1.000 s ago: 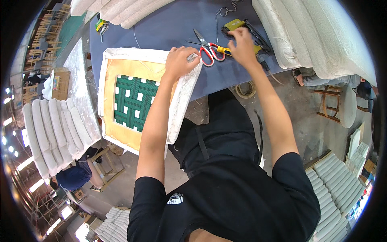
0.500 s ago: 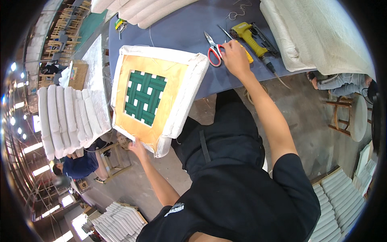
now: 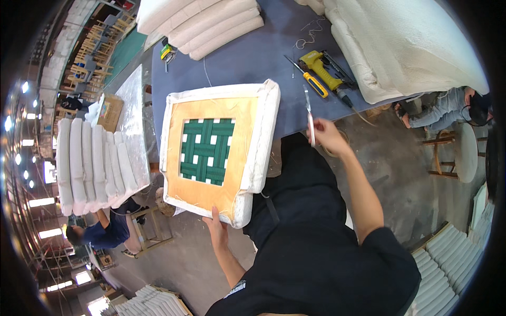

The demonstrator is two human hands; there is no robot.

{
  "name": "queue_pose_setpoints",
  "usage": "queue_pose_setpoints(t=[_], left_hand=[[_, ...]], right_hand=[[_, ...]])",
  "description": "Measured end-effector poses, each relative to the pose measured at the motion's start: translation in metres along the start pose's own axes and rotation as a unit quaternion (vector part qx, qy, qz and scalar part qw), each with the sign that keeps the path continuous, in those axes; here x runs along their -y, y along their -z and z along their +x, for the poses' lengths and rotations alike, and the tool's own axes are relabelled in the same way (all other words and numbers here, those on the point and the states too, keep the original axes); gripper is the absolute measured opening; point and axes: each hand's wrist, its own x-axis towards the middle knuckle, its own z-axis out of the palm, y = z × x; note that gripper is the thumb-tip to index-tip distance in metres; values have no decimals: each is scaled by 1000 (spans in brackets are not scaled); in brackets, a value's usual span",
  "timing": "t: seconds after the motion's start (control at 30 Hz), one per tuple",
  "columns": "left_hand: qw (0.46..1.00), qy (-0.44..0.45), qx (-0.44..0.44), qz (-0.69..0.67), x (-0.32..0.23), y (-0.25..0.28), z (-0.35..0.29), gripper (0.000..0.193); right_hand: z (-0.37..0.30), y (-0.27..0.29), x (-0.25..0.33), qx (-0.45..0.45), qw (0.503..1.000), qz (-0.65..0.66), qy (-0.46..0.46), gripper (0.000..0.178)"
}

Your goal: The person wraps white fabric around a cushion, folds and tucks the edges, and secures the fabric using a staple gun. They trim excess fabric with scissors and repeat the process on multiple cushions, stacking finished units on the table.

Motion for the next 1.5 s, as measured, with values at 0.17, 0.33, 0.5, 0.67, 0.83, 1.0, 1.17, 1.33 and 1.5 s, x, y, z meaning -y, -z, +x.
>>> queue_pose_setpoints(t=[0.17,0.33,0.5,0.67,0.83,1.0,1.17,1.33,1.5], left_hand=[[859,155,133,469,-84,44,37,33],[842,-336,241,347,-135,-134,88,17],[789,-460,130,386,-141,-314,91,36],[743,-493,78,446,-129,-363,106,30],[811,-423,114,388,-151,-308,160,15],[782,-451,-66,425,-160,-277,167,39],[761,-513,200,343,-141,-319,139,18],[720,-521,159,429,-134,-349,127,21],[699,-516,223,442,-137,-364,127,21]], right_hand=[[-97,2,-44,-28,992,123,-2,36],[-86,-7,-44,-42,978,200,30,32],[-59,-52,-14,-9,969,239,68,31],[-70,-44,-19,-27,987,146,61,34],[-88,-19,-29,-67,986,148,29,27],[-87,-6,-22,-33,968,248,-10,33],[-63,-33,6,41,937,347,13,38],[-54,-64,11,35,915,401,-32,15],[-46,-91,12,103,861,494,-65,42]])
